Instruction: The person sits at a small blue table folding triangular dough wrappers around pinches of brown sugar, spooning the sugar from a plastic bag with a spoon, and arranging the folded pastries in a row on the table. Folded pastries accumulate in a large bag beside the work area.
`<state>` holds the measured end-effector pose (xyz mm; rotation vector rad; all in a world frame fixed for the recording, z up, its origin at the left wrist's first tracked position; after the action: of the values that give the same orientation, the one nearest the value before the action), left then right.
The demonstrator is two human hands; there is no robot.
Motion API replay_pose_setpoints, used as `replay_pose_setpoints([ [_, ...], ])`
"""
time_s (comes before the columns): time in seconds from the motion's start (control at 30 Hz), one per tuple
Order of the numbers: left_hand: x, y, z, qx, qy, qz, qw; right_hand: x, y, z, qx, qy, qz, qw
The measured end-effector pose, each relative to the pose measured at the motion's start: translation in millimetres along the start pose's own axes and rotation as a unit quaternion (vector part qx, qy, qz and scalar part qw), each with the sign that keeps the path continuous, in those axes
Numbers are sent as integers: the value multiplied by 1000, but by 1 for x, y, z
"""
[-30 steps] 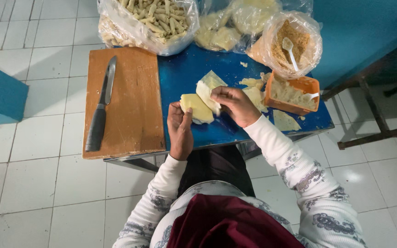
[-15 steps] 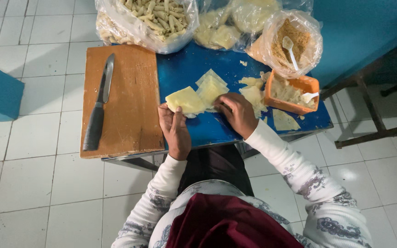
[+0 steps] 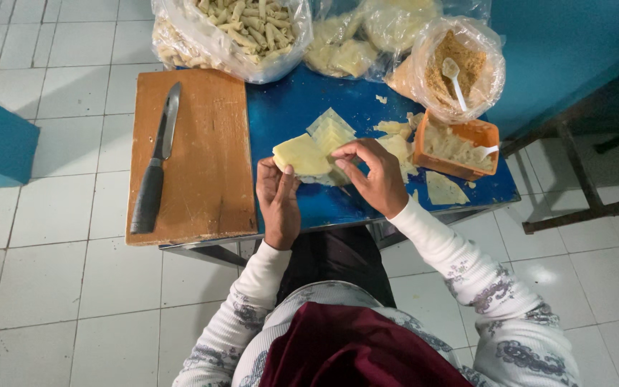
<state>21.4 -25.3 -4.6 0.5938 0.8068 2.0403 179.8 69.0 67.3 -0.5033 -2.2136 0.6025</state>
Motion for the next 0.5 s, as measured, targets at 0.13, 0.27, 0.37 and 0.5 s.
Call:
replay_pose_setpoints([
  [0.13,-1,1,2,12,-18,-9,1000,14,-21,19,-22,1,-89,996],
  [0.27,1,3,2,21,-28,-15,999,18,-25,26,-54,11,-122,991],
  [0.37,0,3,2,33,-33,-14,999,18,-21,24,33,-2,-23,999],
  [0.5,-2,2,3,42,-35,-9,998,16,-23,21,25,4,-28,999],
])
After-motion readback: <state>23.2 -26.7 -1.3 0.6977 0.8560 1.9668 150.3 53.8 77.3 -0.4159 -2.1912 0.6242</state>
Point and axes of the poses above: each hand's wrist, its own x-axis towards the middle knuckle, its own z-axis out of the palm, y = z × x, the point moved 1 cm from there along x, towards the middle knuckle, and after that the axes turned 6 degrees about -z, right-handed, at the moved point
